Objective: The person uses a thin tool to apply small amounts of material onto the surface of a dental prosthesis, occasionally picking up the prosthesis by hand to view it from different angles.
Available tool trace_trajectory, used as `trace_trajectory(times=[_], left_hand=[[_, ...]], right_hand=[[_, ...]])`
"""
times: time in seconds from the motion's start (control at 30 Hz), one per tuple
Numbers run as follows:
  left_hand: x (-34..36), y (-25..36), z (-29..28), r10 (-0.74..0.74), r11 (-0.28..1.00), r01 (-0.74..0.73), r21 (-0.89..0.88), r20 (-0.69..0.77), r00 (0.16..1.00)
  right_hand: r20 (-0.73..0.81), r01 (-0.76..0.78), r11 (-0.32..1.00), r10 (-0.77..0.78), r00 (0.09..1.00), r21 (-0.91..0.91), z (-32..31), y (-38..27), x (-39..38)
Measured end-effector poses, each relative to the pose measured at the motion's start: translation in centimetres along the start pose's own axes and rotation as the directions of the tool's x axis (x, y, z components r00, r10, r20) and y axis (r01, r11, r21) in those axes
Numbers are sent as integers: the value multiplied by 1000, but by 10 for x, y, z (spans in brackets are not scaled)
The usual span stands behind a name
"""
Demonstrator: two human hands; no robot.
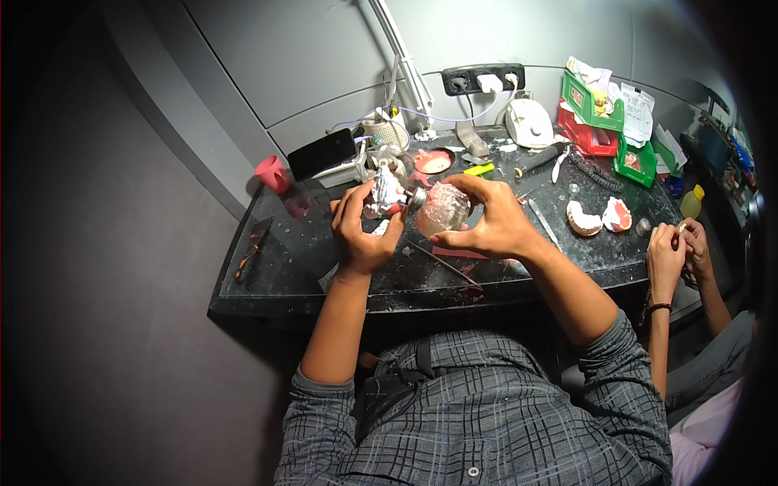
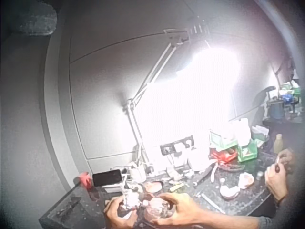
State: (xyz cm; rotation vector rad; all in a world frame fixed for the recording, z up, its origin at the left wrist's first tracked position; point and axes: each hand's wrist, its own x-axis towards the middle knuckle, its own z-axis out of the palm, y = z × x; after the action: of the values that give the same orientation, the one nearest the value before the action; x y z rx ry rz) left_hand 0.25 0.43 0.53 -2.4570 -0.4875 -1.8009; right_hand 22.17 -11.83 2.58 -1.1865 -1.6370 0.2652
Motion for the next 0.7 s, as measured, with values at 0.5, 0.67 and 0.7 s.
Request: trace_trajectory(times=[0.5, 0.67, 0.7], left_hand=[[0, 1, 1, 19, 999, -19, 28, 13, 1000], [0, 1, 1, 27, 999, -27, 42, 10, 1000], [-1, 1, 1, 25, 999, -26, 47, 12, 1000]], right_hand=[[12, -57, 998, 57, 998, -1, -2, -2, 0], [-1, -31, 999, 31, 1000, -32, 2, 3, -1], [8, -46, 998, 47, 999, -34, 1, 1, 0]])
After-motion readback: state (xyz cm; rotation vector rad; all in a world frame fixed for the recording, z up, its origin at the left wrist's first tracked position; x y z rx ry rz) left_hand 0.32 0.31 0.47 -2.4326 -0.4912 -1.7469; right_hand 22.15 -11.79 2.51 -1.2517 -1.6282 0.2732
